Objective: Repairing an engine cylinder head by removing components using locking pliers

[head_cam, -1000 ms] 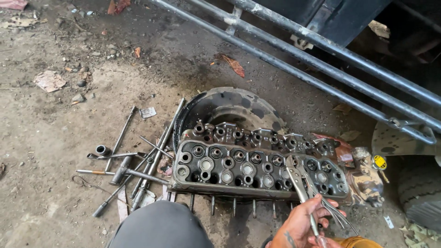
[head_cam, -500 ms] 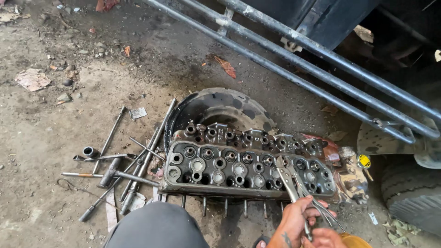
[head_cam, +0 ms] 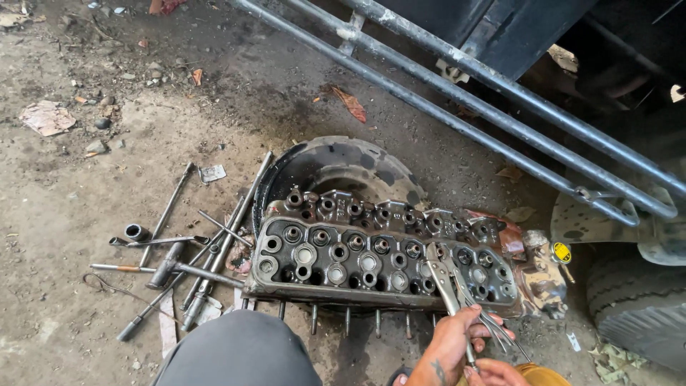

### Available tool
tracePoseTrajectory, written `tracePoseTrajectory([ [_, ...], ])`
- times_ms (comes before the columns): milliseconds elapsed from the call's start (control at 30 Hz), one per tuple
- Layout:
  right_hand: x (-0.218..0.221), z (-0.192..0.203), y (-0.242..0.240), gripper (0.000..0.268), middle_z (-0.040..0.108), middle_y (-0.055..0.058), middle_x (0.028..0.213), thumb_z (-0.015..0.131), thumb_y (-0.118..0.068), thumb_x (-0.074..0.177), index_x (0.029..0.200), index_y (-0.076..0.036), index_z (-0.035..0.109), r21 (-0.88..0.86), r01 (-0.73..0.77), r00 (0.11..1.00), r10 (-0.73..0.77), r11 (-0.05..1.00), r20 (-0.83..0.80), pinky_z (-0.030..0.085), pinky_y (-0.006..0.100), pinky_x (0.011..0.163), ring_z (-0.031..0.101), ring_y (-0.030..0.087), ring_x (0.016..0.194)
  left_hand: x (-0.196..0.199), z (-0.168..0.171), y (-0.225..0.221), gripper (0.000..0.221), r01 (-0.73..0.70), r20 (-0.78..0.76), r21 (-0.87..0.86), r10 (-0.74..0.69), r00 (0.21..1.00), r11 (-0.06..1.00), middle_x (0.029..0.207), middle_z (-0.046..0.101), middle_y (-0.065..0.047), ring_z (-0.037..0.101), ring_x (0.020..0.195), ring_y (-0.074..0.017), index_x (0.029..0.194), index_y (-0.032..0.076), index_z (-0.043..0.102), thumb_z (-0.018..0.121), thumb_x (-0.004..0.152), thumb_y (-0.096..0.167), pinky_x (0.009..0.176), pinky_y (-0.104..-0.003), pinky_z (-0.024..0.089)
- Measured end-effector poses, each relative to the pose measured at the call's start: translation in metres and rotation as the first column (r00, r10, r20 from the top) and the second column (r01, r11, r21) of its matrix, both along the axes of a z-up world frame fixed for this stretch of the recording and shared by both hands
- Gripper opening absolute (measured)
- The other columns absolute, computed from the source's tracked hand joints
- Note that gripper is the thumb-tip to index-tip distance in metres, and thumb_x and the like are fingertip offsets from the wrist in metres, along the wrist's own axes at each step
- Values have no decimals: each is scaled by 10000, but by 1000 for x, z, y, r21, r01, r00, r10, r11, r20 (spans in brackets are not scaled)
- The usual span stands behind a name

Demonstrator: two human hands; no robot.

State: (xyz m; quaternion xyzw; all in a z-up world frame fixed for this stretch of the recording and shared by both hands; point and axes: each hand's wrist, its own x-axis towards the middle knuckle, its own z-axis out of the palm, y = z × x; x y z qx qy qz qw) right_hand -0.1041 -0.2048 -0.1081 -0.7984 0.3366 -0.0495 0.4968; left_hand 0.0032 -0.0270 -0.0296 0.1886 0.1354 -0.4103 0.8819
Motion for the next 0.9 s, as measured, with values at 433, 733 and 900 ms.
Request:
tracePoseTrajectory([
  [433, 52, 110, 129, 1091, 627, 93, 1308, 755, -275, 516, 1560, -303, 438, -833, -344, 920, -23, 433, -391, 556, 450, 940, 640, 349, 1194, 1, 6, 18, 397, 125, 3, 356, -135, 991, 926, 662, 582, 36, 529, 568, -66, 866, 168, 708, 680, 1068, 509, 534, -210, 406],
  [733, 60, 94, 110, 732, 596, 127, 1029, 660, -384, 656, 1360, -276, 494, -755, -446, 829, -96, 480, -551, 542, 467, 888, 667, 372, 1042, -4, -16, 6, 219, 30, 48, 289, -45, 998, 957, 817, 725, 45, 633, 719, -44, 940, 147, 780, 770, 997, 359, 667, -203, 501],
  [900, 70, 126, 127, 878, 604, 161, 1054, 708, -420, 662, 1479, -316, 402, -662, -492, 780, -51, 565, -624, 567, 501, 889, 684, 389, 1063, 4, 24, 34, 310, 163, -28, 368, -164, 986, 916, 771, 719, 26, 625, 644, -74, 881, 160, 762, 720, 1041, 422, 605, -219, 498],
])
